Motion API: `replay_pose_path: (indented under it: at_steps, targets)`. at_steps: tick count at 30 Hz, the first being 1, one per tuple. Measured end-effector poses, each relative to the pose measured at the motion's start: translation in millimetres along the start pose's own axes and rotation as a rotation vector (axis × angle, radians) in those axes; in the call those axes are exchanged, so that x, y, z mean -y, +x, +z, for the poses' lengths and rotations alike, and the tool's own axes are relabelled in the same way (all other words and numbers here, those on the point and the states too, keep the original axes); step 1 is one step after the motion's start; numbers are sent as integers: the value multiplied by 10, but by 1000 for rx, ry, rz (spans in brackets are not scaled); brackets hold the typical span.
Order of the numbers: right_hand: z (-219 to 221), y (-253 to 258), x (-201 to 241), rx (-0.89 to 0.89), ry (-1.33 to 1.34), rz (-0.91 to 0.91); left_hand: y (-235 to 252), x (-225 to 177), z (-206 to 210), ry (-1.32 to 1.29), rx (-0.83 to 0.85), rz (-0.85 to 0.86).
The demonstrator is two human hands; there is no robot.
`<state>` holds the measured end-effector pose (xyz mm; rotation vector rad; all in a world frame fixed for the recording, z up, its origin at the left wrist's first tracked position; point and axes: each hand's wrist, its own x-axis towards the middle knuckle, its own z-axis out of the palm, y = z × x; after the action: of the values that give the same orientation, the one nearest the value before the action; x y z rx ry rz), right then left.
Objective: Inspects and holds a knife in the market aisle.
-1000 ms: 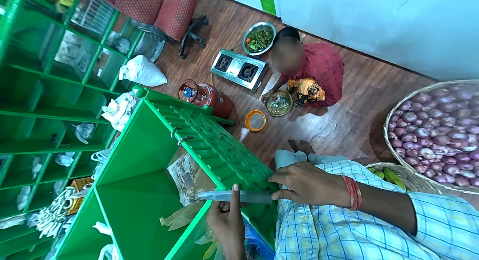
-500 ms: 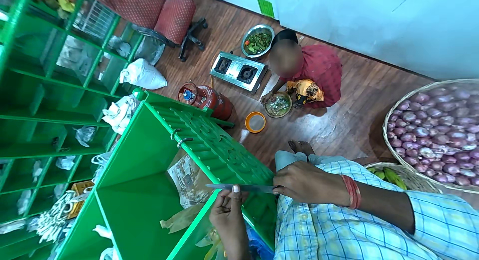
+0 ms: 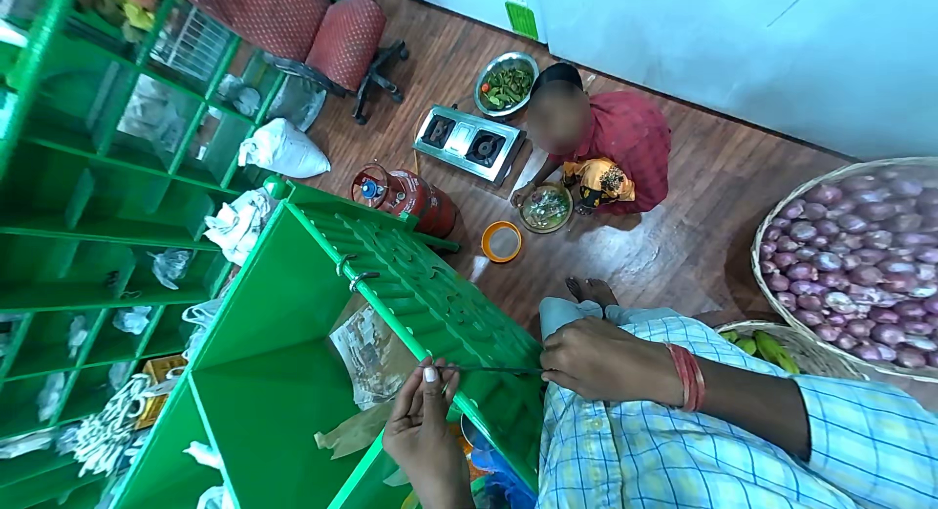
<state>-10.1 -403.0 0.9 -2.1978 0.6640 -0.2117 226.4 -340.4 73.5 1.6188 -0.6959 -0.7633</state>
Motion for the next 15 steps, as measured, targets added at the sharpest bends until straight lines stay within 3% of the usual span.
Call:
replay_pose_path:
  at_steps: [15]
  targets:
    - [2,-4,-16,29,-27,13,13,2,-37,14,-96,69]
